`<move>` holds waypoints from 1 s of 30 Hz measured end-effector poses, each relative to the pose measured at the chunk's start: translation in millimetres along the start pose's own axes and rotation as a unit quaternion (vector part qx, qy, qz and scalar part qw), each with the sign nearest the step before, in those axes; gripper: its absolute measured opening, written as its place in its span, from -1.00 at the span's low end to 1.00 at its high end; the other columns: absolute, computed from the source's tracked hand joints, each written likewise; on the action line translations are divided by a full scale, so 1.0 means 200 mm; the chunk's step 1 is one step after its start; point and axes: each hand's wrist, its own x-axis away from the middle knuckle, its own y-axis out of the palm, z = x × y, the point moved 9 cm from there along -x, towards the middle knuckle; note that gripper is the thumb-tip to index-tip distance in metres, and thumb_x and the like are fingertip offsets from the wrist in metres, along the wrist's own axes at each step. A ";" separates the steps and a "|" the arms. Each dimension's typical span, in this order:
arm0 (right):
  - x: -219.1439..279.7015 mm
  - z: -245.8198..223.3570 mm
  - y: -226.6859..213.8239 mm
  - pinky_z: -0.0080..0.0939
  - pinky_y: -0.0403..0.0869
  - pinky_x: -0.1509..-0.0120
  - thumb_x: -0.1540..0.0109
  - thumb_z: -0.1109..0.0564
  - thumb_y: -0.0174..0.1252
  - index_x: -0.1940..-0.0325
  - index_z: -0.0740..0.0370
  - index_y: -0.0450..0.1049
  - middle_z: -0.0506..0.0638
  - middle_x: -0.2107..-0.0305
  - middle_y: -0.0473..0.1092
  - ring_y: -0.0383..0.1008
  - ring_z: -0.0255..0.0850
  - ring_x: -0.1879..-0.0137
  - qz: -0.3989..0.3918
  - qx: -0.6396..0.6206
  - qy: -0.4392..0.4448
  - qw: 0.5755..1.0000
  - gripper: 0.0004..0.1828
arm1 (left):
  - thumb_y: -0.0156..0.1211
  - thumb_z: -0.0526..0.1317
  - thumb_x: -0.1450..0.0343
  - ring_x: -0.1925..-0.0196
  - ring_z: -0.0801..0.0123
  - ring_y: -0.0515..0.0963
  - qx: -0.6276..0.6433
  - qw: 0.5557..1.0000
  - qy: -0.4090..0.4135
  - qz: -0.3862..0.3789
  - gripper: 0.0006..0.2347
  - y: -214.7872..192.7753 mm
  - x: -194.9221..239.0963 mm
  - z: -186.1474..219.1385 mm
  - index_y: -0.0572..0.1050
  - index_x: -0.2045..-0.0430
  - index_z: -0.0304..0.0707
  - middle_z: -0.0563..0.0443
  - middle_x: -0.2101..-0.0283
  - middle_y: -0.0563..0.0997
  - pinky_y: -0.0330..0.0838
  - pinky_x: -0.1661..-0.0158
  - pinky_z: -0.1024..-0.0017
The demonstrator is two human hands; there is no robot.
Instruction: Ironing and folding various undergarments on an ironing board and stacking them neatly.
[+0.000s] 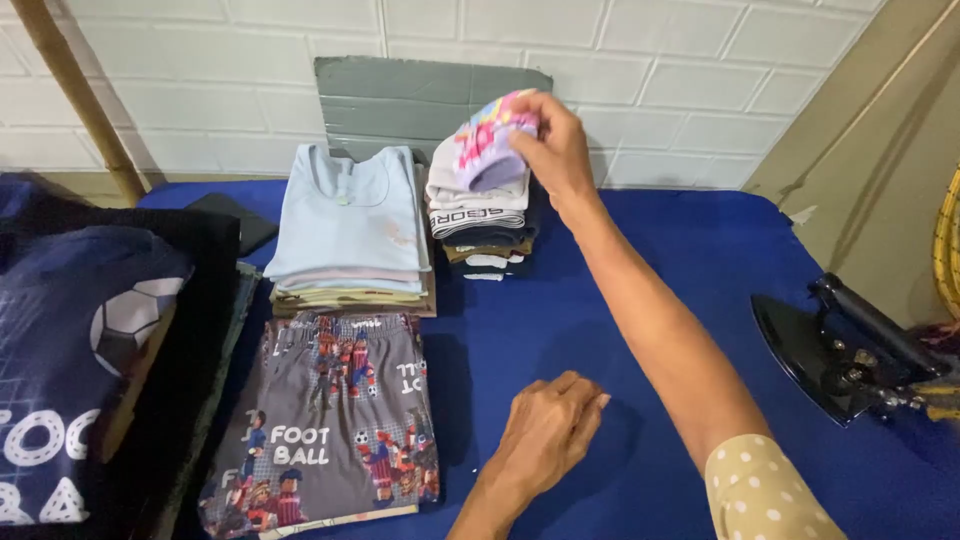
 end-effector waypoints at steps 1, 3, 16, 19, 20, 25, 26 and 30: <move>-0.01 0.00 0.00 -0.42 0.39 0.07 -0.05 0.22 0.17 0.14 0.04 0.51 -0.15 0.11 0.47 0.44 -0.36 0.07 -0.001 0.000 0.000 1.000 -0.70 | 0.04 -0.27 -0.57 0.52 0.08 0.50 0.000 1.000 0.000 0.001 -0.86 0.00 0.00 0.00 0.50 0.35 -0.28 0.00 0.42 0.49 0.36 0.43 0.16; -0.01 0.06 0.02 -0.35 0.40 0.22 -0.05 0.20 0.19 0.18 -0.07 0.52 -0.08 0.08 0.45 0.47 -0.24 0.07 -0.014 0.046 0.070 0.996 -0.72 | 0.01 -0.28 -0.58 0.47 0.06 0.54 -0.001 1.000 0.008 -0.007 -0.85 0.01 0.00 0.00 0.52 0.31 -0.33 -0.04 0.39 0.52 0.39 0.40 0.14; 0.02 -0.37 0.30 0.13 0.58 0.05 -0.41 -0.02 0.03 -0.20 0.20 0.50 0.24 -0.16 0.28 0.52 0.13 -0.06 -0.022 0.386 -0.282 0.878 -0.63 | 0.01 -0.29 -0.59 0.47 0.02 0.53 -0.003 1.000 0.015 -0.021 -0.84 0.04 0.01 0.01 0.46 0.37 -0.36 -0.08 0.39 0.51 0.36 0.42 0.13; 0.07 -0.14 0.42 0.51 0.21 -0.37 -0.44 -0.19 0.05 -0.36 0.00 0.39 0.23 -0.38 0.13 0.11 0.30 -0.49 -0.093 0.435 -0.270 0.854 -0.54 | 0.05 -0.30 -0.58 0.52 0.03 0.49 -0.022 0.999 0.024 -0.013 -0.84 0.06 0.02 0.00 0.44 0.42 -0.34 -0.06 0.45 0.45 0.32 0.46 0.15; 0.12 -0.02 0.44 0.42 0.22 -0.23 -0.40 -0.23 0.00 -0.25 -0.04 0.45 0.14 -0.17 0.28 0.24 0.23 -0.31 -0.114 0.473 -0.274 0.830 -0.56 | 0.04 -0.27 -0.58 0.49 -0.05 0.50 -0.045 0.998 0.028 -0.019 -0.83 0.08 0.02 -0.01 0.43 0.42 -0.32 -0.09 0.44 0.46 0.35 0.44 0.09; 0.07 0.40 0.22 0.08 0.17 -0.45 -0.40 -0.15 -0.35 -0.31 0.09 0.47 0.02 -0.27 0.38 0.32 0.08 -0.37 -0.182 0.425 -0.127 0.877 -0.39 | 0.05 -0.23 -0.58 0.49 -0.15 0.53 -0.061 0.998 0.018 -0.030 -0.84 0.10 0.03 -0.01 0.49 0.35 -0.31 -0.12 0.40 0.51 0.38 0.44 0.01; 0.07 0.43 0.18 0.12 0.19 -0.42 -0.42 -0.16 -0.33 -0.35 0.06 0.42 0.06 -0.28 0.36 0.29 0.12 -0.38 -0.181 0.425 -0.105 0.881 -0.41 | 0.03 -0.23 -0.59 0.51 -0.13 0.51 -0.056 0.997 0.013 -0.050 -0.82 0.12 0.04 -0.01 0.48 0.36 -0.32 -0.11 0.41 0.50 0.38 0.43 0.02; 0.11 0.31 0.24 0.37 0.21 -0.31 -0.40 -0.27 -0.23 -0.41 -0.14 0.36 0.19 -0.33 0.28 0.25 0.32 -0.36 -0.176 0.460 -0.110 0.863 -0.44 | 0.02 -0.23 -0.61 0.54 -0.13 0.50 -0.048 0.996 0.021 -0.074 -0.82 0.16 0.03 0.01 0.49 0.34 -0.33 -0.13 0.41 0.51 0.36 0.46 0.04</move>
